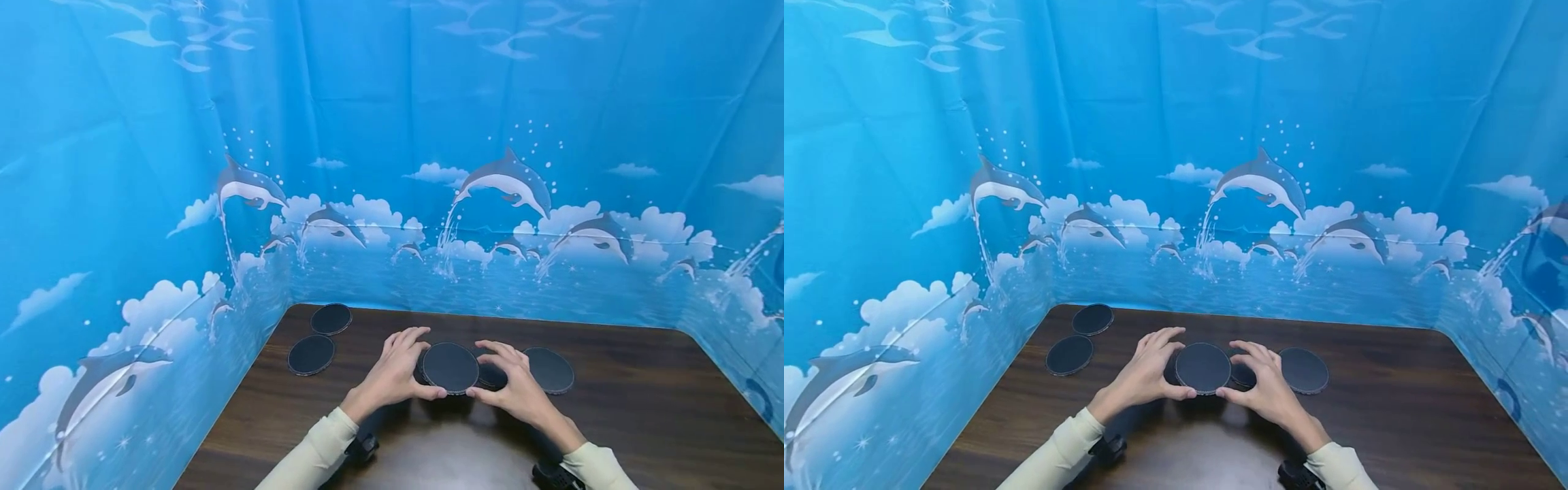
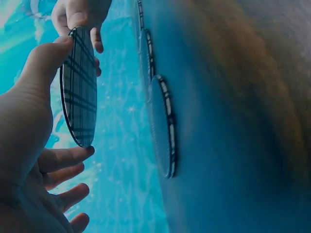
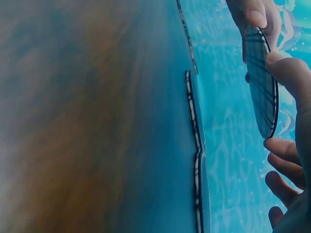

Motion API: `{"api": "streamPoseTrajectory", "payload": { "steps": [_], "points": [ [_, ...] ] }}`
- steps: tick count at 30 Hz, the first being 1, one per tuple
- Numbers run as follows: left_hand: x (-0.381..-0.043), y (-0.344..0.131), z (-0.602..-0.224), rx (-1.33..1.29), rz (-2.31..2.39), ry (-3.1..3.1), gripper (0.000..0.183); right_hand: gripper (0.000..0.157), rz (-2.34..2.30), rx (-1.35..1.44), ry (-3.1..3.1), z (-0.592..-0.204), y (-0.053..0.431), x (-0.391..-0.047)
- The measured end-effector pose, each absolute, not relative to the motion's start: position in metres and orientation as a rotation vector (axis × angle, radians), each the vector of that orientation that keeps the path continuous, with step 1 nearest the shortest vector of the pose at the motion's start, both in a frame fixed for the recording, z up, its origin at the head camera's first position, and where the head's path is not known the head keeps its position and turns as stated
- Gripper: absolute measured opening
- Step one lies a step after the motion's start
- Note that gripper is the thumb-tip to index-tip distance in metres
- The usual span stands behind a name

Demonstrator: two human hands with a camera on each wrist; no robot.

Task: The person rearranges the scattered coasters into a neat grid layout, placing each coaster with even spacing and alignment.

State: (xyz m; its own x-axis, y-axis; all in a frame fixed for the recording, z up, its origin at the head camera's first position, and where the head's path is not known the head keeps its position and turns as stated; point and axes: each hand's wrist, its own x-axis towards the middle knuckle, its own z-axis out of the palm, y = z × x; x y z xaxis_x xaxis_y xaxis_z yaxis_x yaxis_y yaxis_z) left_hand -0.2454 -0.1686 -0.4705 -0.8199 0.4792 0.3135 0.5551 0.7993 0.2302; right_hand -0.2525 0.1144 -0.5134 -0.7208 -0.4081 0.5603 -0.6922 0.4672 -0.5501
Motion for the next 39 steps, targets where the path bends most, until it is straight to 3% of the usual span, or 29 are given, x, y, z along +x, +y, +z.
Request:
{"api": "streamPoseTrajectory", "payload": {
  "steps": [23, 39],
  "points": [
    [-0.228, -0.149, -0.476, -0.856, -0.324, -2.812, 0.095, 0.050, 1.127, 0.942, -2.412, -0.521, 0.138, -0.237],
    [-0.216, -0.167, -0.485, -0.855, -0.115, -2.967, 0.091, 0.054, 1.076, 0.940, -2.546, -0.530, 0.108, -0.223]
  ]
}}
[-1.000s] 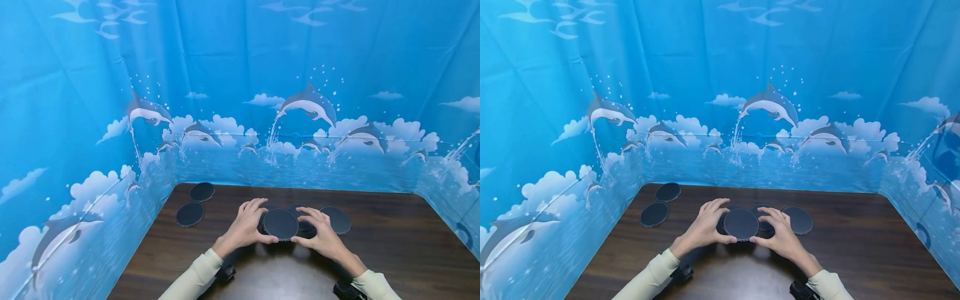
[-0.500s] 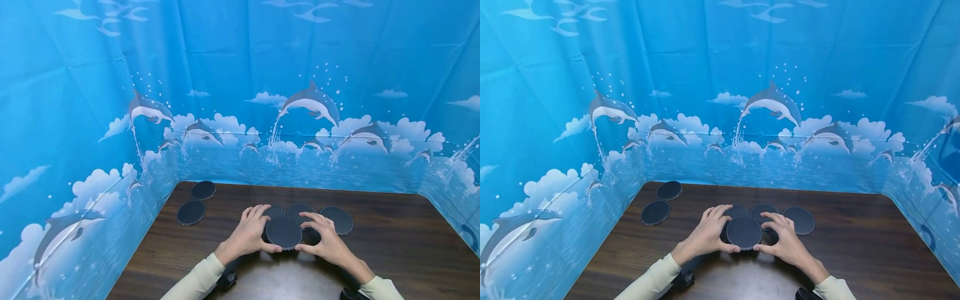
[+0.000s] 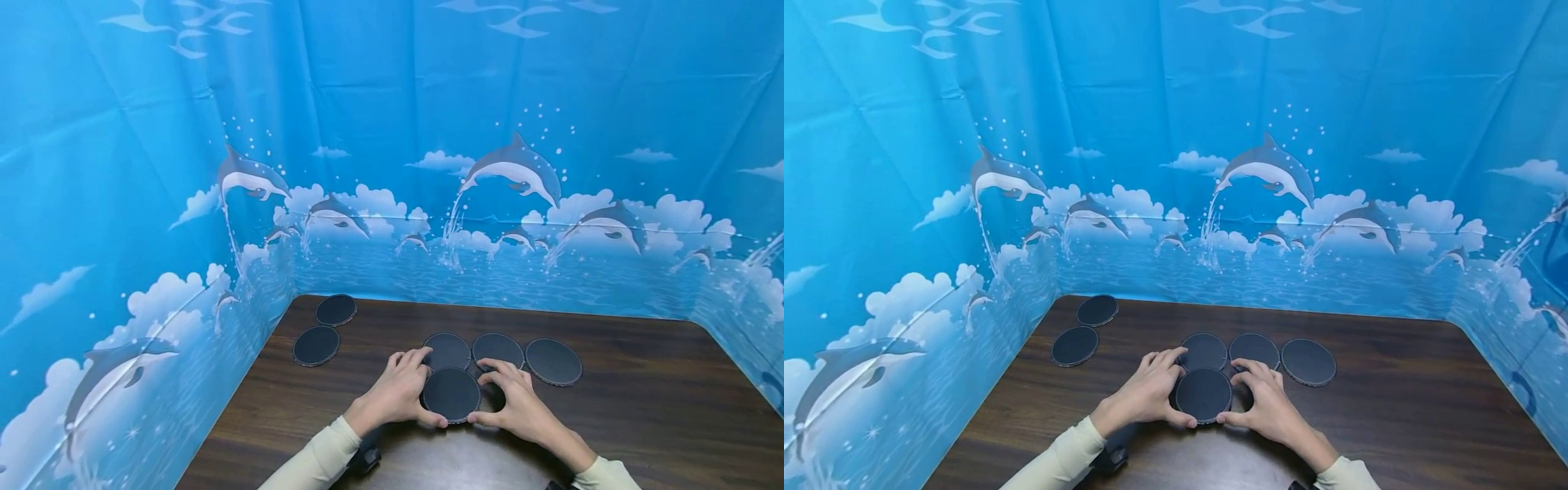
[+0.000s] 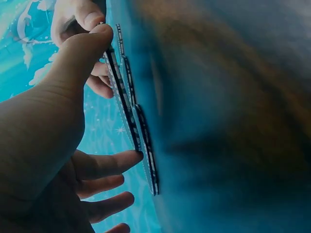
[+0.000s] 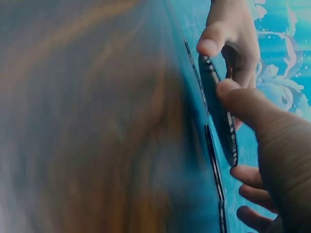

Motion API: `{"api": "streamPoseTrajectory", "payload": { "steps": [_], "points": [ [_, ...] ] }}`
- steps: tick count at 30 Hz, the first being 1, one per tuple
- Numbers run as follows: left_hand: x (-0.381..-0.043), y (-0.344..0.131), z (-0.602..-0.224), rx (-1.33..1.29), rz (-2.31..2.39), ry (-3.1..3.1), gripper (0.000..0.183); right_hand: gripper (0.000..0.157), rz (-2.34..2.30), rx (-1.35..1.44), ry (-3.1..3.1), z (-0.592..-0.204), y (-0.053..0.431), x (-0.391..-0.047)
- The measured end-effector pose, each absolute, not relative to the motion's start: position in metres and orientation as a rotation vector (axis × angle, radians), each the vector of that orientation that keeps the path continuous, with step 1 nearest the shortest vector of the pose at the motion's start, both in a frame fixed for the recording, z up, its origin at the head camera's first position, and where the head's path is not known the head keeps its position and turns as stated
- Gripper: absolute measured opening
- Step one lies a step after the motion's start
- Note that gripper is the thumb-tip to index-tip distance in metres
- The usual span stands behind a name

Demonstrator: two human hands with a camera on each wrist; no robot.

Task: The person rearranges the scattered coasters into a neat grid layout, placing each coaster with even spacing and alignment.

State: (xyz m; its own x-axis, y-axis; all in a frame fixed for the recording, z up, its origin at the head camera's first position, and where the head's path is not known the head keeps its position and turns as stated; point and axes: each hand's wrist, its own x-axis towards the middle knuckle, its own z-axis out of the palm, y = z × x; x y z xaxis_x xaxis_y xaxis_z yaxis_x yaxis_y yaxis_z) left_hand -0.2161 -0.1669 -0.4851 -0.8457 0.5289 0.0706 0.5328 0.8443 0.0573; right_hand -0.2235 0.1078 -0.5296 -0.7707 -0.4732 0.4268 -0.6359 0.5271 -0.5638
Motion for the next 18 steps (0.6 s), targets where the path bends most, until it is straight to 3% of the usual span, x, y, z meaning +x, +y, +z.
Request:
{"api": "streamPoseTrajectory", "payload": {
  "steps": [18],
  "points": [
    [-0.204, -0.172, -0.488, -0.822, -0.001, -3.032, 0.094, 0.052, 0.979, 0.960, -2.612, -0.535, 0.095, -0.214]
  ]
}}
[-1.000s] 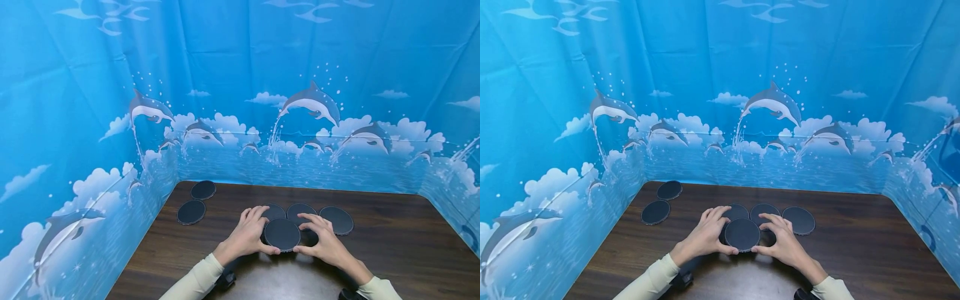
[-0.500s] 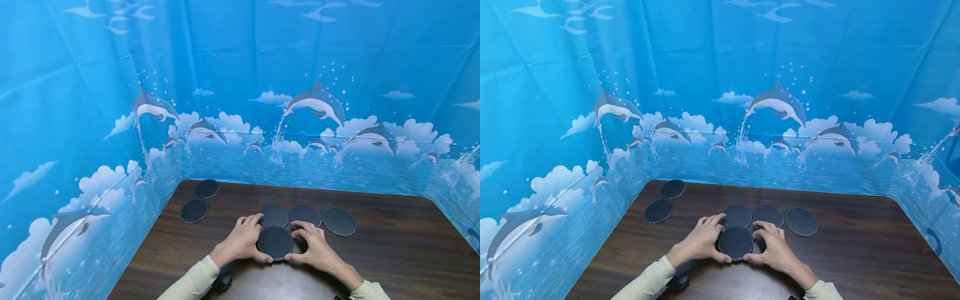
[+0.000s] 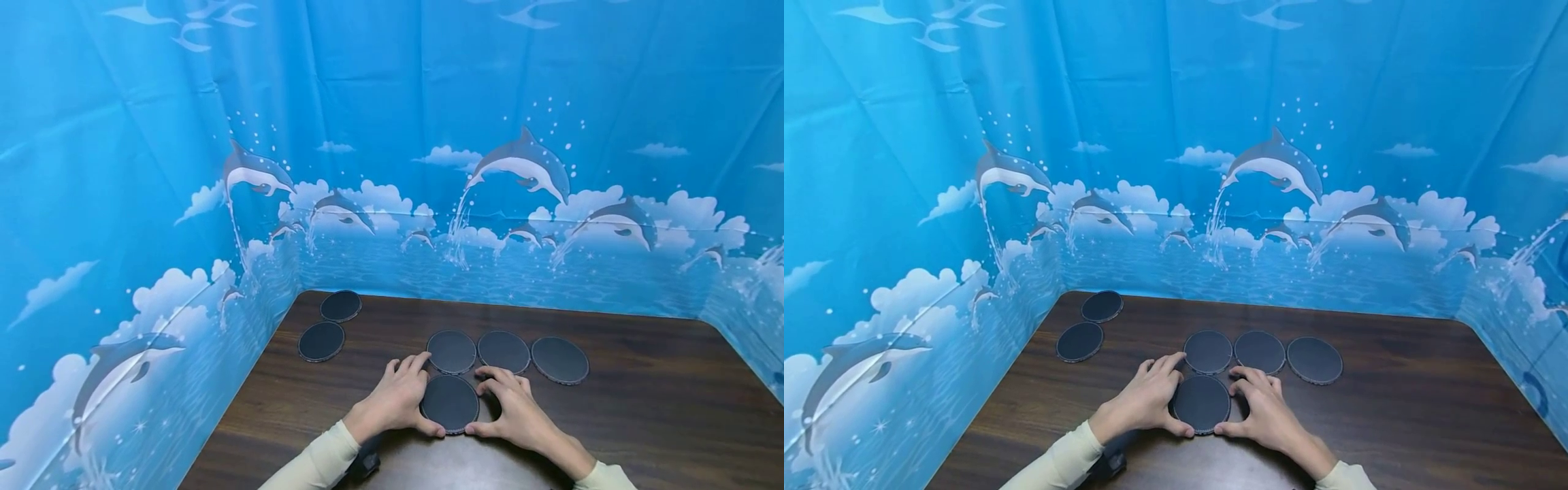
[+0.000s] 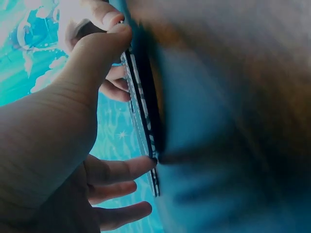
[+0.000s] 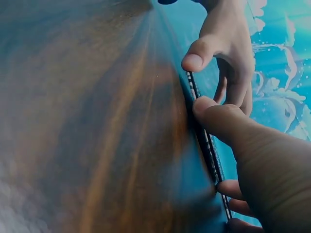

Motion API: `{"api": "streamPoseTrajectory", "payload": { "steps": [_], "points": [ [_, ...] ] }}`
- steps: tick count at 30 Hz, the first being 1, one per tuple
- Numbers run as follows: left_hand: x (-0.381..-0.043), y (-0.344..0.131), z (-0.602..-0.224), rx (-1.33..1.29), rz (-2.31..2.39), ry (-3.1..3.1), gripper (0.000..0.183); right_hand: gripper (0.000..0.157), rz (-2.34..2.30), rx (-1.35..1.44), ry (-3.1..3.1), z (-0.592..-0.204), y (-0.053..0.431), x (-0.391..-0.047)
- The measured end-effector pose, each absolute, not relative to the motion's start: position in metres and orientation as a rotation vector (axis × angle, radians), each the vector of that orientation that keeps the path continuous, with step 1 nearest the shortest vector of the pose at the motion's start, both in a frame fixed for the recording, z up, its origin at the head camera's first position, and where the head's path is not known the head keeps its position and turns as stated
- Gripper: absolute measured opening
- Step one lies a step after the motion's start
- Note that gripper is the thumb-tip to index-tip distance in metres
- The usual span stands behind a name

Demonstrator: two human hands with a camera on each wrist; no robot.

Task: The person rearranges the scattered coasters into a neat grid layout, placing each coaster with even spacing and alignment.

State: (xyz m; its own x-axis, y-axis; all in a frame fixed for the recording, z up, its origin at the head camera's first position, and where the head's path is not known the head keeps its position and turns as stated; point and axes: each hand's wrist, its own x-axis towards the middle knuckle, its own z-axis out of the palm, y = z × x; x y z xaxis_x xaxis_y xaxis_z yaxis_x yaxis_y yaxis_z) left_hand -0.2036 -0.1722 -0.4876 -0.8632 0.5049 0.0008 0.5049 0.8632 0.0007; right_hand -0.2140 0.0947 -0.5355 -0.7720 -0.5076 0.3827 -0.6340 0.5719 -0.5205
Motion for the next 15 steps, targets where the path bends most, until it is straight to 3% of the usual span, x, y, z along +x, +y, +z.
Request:
{"api": "streamPoseTrajectory", "payload": {
  "steps": [9, 15],
  "points": [
    [-0.1974, -0.1653, -0.4904, -0.801, 0.120, -3.010, 0.101, 0.058, 0.874, 0.968, -2.668, -0.5327, 0.0926, -0.2085],
    [-0.1934, -0.1643, -0.4879, -0.752, 0.087, -3.044, 0.098, 0.072, 0.861, 0.979, -2.729, -0.5273, 0.0885, -0.2044]
  ]
}}
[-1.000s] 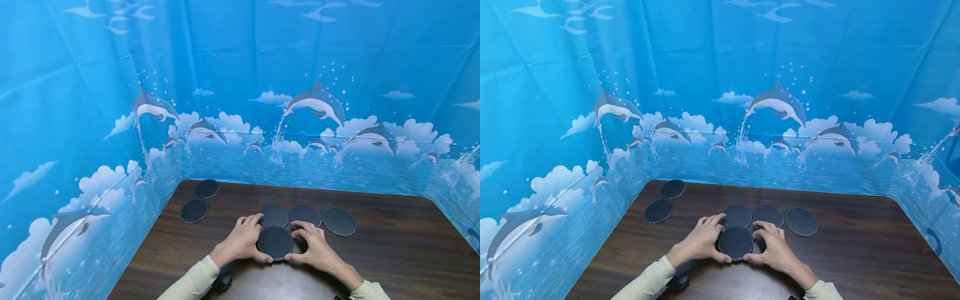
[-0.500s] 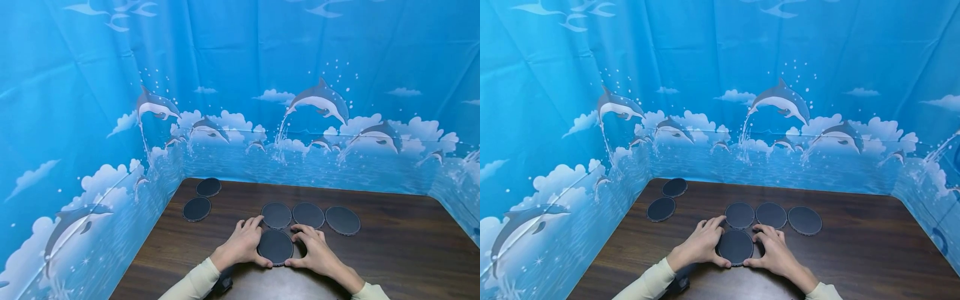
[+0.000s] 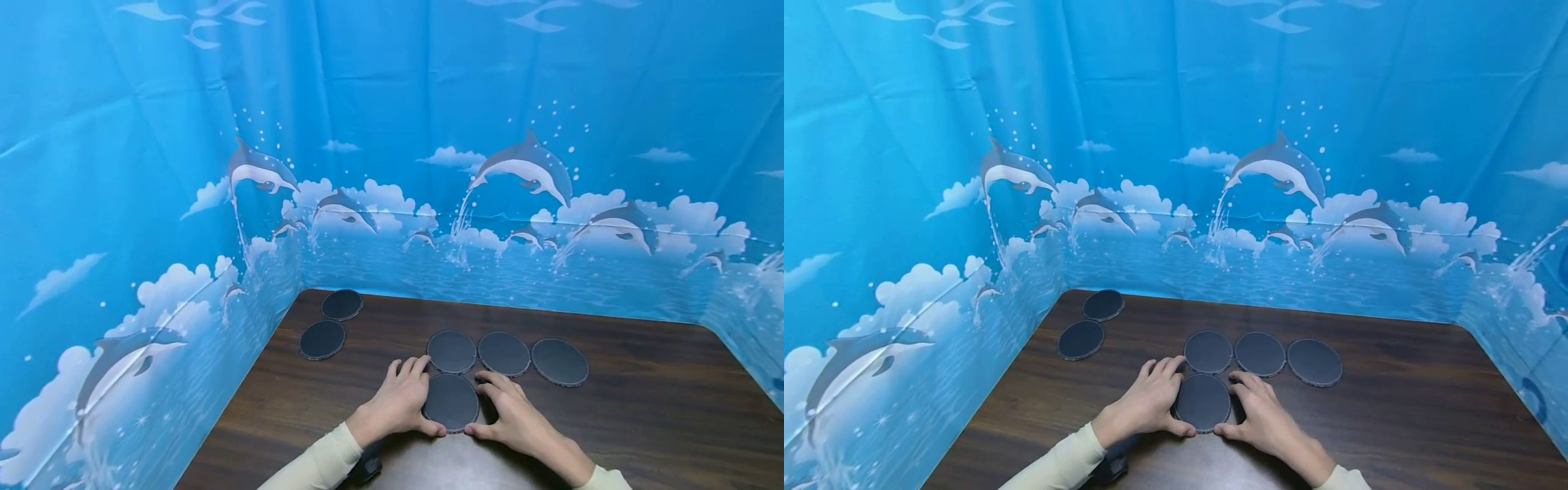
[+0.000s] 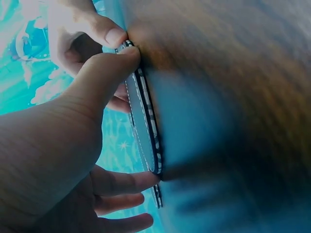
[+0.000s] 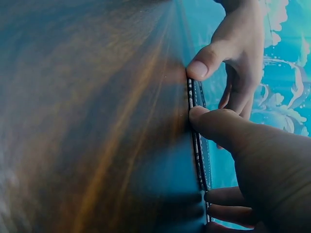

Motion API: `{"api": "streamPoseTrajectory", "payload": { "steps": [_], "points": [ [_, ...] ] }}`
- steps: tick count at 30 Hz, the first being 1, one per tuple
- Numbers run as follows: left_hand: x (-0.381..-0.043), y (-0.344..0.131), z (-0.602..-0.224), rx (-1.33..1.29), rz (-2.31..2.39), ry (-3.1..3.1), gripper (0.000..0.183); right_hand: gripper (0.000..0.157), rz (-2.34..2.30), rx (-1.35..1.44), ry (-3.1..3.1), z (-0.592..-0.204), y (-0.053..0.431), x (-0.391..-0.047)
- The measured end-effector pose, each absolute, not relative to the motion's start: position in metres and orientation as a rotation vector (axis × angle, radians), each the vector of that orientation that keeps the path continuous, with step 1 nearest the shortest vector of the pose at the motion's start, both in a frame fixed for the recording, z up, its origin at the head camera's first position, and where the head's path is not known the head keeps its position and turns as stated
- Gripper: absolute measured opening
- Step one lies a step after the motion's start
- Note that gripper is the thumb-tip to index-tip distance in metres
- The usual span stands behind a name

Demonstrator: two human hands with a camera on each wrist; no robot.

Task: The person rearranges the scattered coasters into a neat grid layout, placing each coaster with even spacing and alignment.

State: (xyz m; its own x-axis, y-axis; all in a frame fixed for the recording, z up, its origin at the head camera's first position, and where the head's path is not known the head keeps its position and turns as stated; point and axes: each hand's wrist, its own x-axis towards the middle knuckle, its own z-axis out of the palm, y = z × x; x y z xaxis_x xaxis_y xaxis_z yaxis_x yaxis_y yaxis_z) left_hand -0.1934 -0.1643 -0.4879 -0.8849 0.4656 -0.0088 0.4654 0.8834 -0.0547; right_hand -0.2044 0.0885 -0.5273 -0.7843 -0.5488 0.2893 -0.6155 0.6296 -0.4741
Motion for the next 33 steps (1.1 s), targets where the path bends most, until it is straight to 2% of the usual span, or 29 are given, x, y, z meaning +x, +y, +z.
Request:
{"api": "streamPoseTrajectory", "payload": {
  "steps": [6, 33],
  "points": [
    [-0.1919, -0.1649, -0.4884, -0.749, 0.050, -3.077, 0.099, 0.079, 0.909, 0.967, -2.793, -0.5275, 0.0859, -0.2020],
    [-0.1885, -0.1693, -0.4937, -0.699, -0.100, -3.120, 0.105, 0.077, 0.937, 0.950, -2.807, -0.5222, 0.0836, -0.2017]
  ]
}}
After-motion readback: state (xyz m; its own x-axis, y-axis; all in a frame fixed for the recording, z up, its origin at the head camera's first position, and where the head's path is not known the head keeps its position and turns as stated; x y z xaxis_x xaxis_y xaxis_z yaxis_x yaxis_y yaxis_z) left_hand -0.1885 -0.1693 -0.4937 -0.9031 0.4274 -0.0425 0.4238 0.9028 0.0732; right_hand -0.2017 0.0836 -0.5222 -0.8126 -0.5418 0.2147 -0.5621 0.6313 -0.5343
